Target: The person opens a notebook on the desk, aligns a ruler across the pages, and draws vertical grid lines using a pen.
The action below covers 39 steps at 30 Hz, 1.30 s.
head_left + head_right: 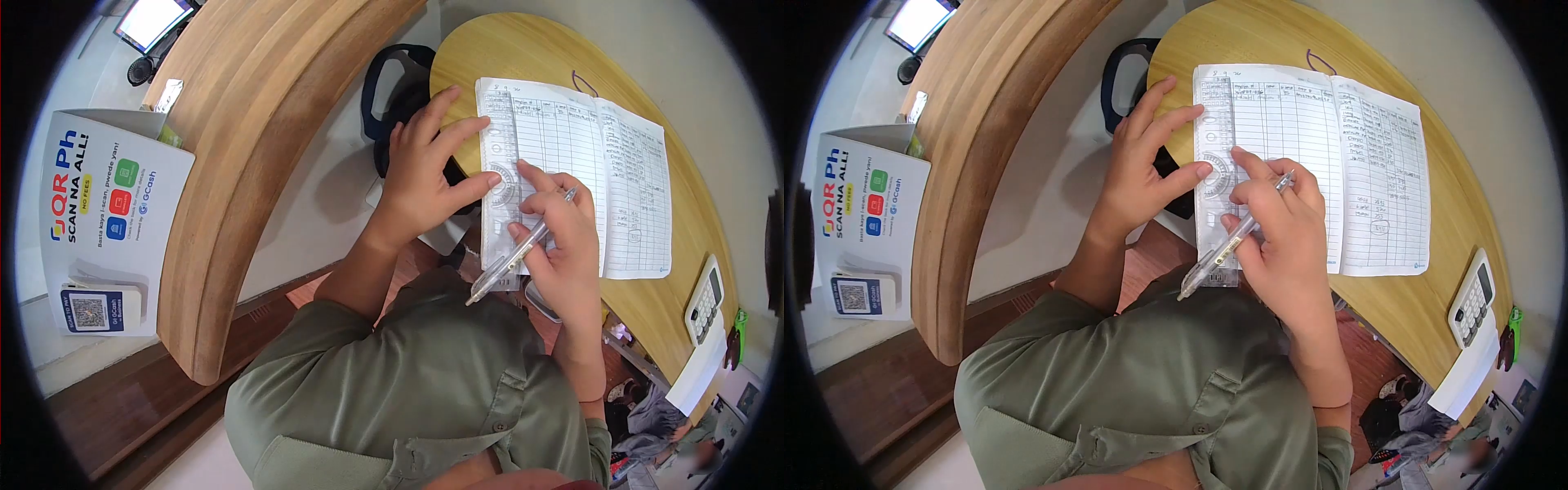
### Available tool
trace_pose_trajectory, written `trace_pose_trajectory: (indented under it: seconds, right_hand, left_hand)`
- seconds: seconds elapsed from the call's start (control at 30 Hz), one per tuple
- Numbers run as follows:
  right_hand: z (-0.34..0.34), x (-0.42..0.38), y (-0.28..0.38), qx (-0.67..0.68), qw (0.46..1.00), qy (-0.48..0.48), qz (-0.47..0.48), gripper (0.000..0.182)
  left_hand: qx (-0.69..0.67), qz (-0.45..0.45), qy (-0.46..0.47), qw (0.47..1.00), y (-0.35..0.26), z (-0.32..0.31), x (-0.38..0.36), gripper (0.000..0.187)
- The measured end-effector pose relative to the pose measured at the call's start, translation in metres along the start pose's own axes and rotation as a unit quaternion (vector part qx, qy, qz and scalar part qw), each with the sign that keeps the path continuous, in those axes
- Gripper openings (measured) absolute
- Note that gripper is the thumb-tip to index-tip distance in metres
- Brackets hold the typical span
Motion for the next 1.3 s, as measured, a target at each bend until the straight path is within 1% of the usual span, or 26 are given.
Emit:
trace_pose_trajectory:
  seconds: [0.13, 0.4, 0.8, 1.0, 1.3]
  right_hand:
    - [0.0, -0.0001, 0.0004, -0.001, 1.0, 0.003, -0.009, 0.024]
    - [-0.0006, -0.0009, -0.0008, -0.014, 1.0, 0.004, 0.004, 0.025]
    - [-0.0007, -0.0015, -0.0007, -0.017, 1.0, 0.0, 0.005, 0.024]
    - [-0.0014, -0.0016, -0.0004, -0.01, 1.0, -0.005, 0.004, 0.024]
    - [-0.0014, -0.0016, -0.0015, -0.014, 1.0, -0.001, 0.008, 0.023]
  left_hand:
    - [-0.005, 0.0, 0.002, 1.0, 0.001, -0.0012, 0.0003, 0.062]
    - [-0.015, 0.008, 0.0, 1.0, 0.0019, -0.0024, -0.0006, 0.06]
    - [0.003, 0.008, 0.005, 1.0, 0.0006, -0.0024, -0.0009, 0.06]
    - [-0.019, 0.012, 0.001, 1.0, 0.0012, -0.0032, -0.0019, 0.06]
    - [-0.009, 0.012, 0.004, 1.0, 0.0015, -0.0034, -0.0017, 0.06]
Point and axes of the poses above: each hand's wrist, its own x-axis towards the middle knuckle, its own z-axis out of the back of the hand, y = z × x, the point moved 4 cm from there along x, towards the middle knuckle, and after that the axes turned 9 degrees about x, right-handed, at the moved point
